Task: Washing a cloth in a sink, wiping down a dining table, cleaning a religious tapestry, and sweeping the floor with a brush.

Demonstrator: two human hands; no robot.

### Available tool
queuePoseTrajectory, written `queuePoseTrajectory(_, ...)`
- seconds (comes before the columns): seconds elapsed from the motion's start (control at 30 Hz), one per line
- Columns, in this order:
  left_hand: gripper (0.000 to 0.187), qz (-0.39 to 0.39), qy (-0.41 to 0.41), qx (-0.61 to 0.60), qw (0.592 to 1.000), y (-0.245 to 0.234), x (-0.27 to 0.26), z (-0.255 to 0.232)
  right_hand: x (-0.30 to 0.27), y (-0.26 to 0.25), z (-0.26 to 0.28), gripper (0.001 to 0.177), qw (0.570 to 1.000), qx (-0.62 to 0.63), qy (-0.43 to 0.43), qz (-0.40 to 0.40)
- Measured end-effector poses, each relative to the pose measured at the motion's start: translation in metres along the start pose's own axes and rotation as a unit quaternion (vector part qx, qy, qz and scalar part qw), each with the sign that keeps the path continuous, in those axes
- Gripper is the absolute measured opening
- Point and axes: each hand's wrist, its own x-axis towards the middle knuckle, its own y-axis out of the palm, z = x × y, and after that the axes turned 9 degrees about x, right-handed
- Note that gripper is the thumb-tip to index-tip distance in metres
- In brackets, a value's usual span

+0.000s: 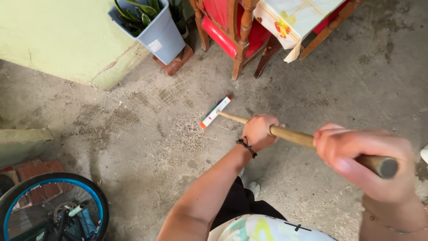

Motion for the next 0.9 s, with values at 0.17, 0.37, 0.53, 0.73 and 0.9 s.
queuePoseTrajectory(0.17,0.042,0.007,-0.009,0.101,0.995,-0.027,0.002,-0.027,0.004,-0.023,0.029,0.037,0.979,-0.031,-0.042,0.195)
queuePoseTrajectory(0.37,0.020,0.011,-0.046,0.171,0.984,0.012,-0.010,0.135,-0.041,-0.014,-0.093,0.036,0.990,-0.004,-0.063,0.125)
queuePoseTrajectory(0.53,0.029,0.046,-0.094,0.126,0.987,0.063,-0.019,0.100,-0.059,-0.033,-0.056,0.037,0.992,-0.028,-0.030,0.121)
queuePoseTrajectory(0.73,0.018,0.156,-0.042,0.053,0.985,0.093,-0.027,-0.038,-0.186,-0.182,-0.084,0.020,0.992,0.025,0.112,0.042)
queuePoseTrajectory(0.9,0.013,0.141,0.017,0.060,0.988,0.107,-0.010,-0.103,-0.403,-0.321,-0.187,0.012,0.915,0.142,0.332,-0.178)
